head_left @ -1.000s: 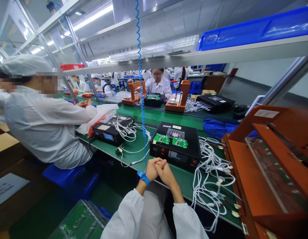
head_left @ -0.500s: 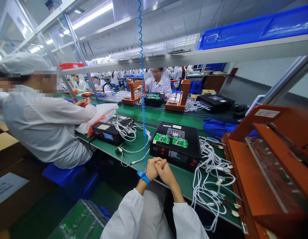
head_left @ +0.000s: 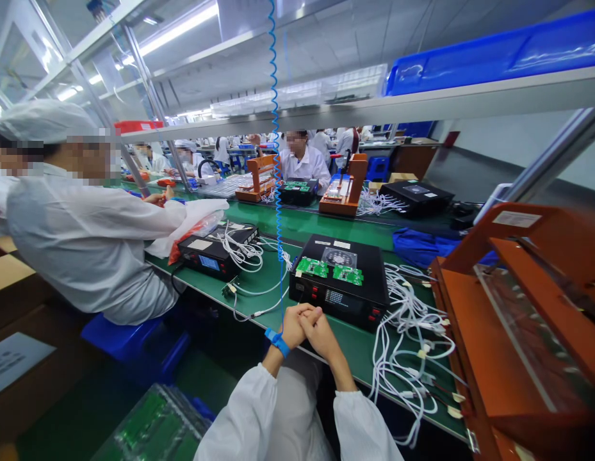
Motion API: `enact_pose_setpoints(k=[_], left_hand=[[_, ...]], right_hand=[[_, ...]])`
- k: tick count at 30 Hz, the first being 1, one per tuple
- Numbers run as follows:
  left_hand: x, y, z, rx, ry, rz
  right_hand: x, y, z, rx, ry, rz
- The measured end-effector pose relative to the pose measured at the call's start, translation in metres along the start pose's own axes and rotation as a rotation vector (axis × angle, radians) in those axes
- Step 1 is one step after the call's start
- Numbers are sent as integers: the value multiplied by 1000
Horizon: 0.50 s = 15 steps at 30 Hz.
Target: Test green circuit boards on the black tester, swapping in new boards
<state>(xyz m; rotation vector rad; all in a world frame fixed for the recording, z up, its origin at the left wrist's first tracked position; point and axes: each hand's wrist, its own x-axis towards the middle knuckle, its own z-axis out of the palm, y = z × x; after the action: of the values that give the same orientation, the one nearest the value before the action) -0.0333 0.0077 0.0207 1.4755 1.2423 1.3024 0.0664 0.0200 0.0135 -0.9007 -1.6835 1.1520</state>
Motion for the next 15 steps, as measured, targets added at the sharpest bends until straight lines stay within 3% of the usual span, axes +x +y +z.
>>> enact_pose_setpoints(k=[15], left_hand=[[0, -7, 1, -18, 3, -12]], right_hand=[[1, 0, 1, 7, 1, 23]])
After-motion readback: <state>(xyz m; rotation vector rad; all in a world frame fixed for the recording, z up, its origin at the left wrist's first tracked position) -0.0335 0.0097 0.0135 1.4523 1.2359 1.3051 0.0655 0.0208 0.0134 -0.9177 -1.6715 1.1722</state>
